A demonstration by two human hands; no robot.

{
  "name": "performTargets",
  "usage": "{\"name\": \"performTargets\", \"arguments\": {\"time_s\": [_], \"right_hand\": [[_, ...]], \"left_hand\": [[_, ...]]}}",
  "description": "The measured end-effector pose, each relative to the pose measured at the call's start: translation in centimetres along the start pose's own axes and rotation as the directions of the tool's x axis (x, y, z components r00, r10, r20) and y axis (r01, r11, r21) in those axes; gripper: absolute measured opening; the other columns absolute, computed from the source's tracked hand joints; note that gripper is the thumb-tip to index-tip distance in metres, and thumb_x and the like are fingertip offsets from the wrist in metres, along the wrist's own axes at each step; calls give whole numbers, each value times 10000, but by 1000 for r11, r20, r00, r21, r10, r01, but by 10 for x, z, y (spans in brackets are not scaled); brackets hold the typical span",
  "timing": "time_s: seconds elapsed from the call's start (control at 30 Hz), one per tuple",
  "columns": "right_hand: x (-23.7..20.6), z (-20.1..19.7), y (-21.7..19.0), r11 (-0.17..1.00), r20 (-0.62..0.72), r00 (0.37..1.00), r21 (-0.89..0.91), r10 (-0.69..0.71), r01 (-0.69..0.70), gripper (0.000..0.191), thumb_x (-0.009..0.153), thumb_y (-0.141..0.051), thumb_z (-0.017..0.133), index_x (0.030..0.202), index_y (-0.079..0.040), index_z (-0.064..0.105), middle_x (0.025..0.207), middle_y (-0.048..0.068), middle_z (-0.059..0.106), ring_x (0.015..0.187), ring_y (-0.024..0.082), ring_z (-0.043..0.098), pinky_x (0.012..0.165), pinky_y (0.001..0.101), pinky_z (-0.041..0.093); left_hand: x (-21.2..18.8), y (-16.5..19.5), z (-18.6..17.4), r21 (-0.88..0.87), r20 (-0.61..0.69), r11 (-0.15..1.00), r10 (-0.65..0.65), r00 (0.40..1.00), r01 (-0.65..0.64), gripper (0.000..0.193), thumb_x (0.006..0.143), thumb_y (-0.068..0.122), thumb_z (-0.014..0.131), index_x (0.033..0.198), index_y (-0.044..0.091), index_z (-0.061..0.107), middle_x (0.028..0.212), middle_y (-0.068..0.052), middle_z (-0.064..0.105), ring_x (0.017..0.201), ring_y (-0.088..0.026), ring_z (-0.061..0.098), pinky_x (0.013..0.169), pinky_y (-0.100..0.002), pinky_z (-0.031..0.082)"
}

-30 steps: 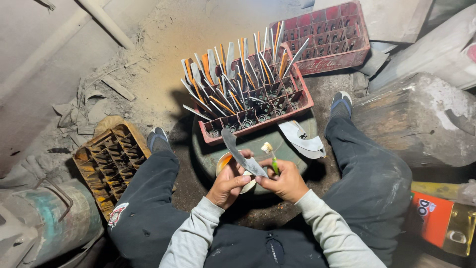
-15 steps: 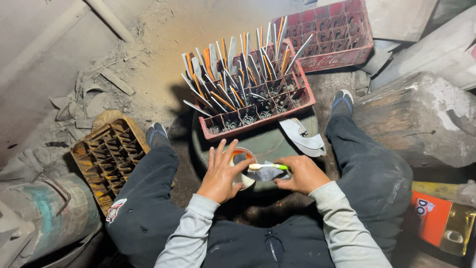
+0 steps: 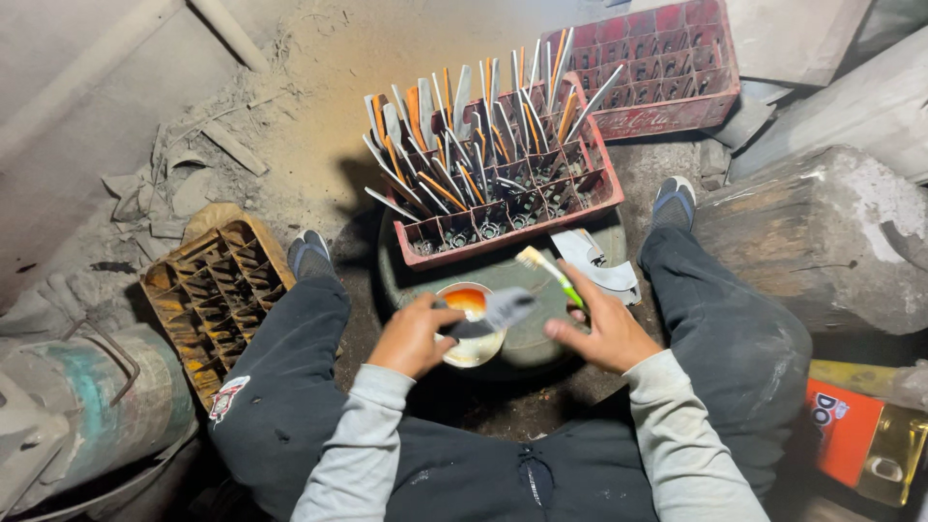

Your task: The person sits on the floor and uses a toothbrush to apply an orange liquid from a small container onto curved metal pieces. Each piece is painted on both sides and then placed into a red crate with other similar pieces.

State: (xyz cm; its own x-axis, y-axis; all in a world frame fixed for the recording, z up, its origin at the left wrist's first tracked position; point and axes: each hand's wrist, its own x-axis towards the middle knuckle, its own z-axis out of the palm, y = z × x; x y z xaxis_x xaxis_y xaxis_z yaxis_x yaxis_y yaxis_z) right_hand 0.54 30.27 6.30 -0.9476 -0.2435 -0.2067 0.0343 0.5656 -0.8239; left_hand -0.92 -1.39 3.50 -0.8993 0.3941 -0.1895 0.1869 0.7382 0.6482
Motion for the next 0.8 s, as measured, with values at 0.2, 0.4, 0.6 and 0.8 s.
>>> {"name": "performTargets", "arguments": {"time_s": [0.2,0.4,0.6,0.8], "right_hand": [[10,66,44,948,-136,990,-318,-37,-9,295,892,-104,599,1166,-43,509,930,220,648,916,441,640,797,528,488],[21,114,51,818,-6,1000,-575,10,-12,335,778,-25,643,1101,-112,653,970,161,629,984,390,634,803,507,531],[26,110,40,770,53,994,-637,97,-41,249,790,-61,675,1029,-115,716,981,156,669,963,382,672,798,506,552],[6,42,21,921,-85,987,-355,140,-161,275,806,-161,685,1062,-64,714,885,212,732,846,395,718,784,463,566]], "left_hand": [[-7,-13,-27,-112,-285,981,-184,941,158,455,700,133,844,1147,177,772,1261,-201,646,1067,-421,669,911,-465,555],[-2,-11,-22,-109,-318,986,-152,936,123,452,693,128,854,1137,162,778,1244,-208,641,1079,-419,657,925,-468,546],[2,-12,-13,-107,-310,987,-145,940,117,465,684,133,865,1140,163,779,1198,-192,638,1086,-405,640,939,-469,533],[5,-13,-1,30,-240,967,-237,941,251,467,705,150,866,1156,227,772,1126,-162,611,1082,-404,605,925,-491,523]]}}
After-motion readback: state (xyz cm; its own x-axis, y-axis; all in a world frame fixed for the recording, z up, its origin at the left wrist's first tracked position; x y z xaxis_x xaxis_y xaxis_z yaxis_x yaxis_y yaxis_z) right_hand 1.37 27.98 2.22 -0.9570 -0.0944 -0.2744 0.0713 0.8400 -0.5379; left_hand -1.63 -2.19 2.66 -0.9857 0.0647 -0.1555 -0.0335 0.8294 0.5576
